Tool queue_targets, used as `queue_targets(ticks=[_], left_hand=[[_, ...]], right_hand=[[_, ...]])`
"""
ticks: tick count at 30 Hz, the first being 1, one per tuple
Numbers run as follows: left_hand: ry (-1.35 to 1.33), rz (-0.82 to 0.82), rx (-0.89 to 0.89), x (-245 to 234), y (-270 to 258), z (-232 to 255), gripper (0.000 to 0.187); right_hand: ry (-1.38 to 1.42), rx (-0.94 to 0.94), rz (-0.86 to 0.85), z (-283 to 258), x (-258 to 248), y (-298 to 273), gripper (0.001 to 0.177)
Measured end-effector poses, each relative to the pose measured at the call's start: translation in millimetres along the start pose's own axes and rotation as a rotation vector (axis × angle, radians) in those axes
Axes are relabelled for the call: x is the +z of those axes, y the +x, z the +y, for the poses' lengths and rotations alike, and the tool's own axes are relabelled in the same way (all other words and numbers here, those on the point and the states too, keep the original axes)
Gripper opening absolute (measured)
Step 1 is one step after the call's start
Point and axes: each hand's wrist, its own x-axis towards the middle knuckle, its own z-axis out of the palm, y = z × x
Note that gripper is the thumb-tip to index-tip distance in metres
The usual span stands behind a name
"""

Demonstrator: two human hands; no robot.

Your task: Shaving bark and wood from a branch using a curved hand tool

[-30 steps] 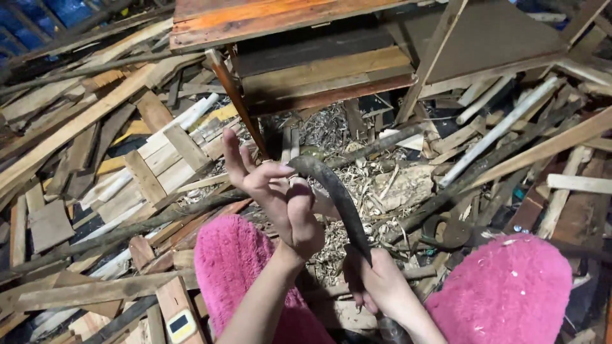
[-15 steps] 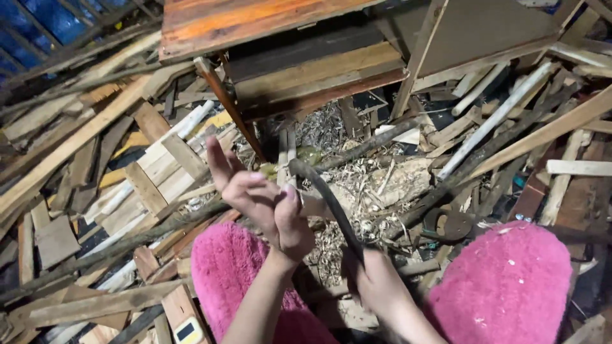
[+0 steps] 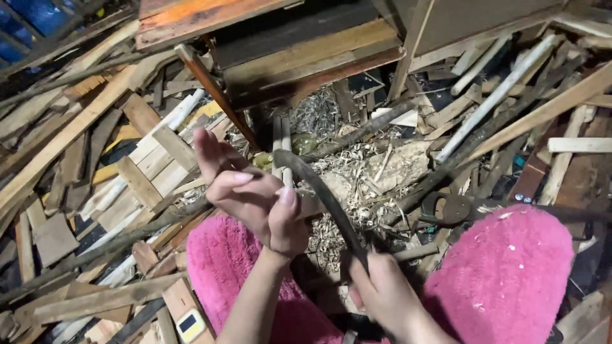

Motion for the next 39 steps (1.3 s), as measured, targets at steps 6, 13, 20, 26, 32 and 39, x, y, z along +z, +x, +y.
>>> queue_targets(ticks=[6,13,20,26,32,39], left_hand=[[-0.077,-0.03,-0.056,3,-2,16,0.043],[-0.045,-0.03,-0.027,6,-15,18,0.045],[-0.054,0.0,-0.049,0,-8,11,0.045],[-0.116,-0.001,-0.028,4,-11,15,0.042],[-0.066,0.014,0.039,9,-6,11,0.042],[0.071,0.043,-0.079,-5,-20,1,0.041]], right_hand=[[0.202,-0.061,-0.063,16,-4,-7,0.038],[-0.15,-0.251,0.043,-1,-12,-30,0.037],[-0.193,-0.016,-0.008,35,3,38,0.022],[0.032,-0.121,-0.007,7,-10,-18,0.036],[0.043,-0.045,-0.054,106,11,103,0.043],[0.151,-0.011,-0.05,14,-2,6,0.028]])
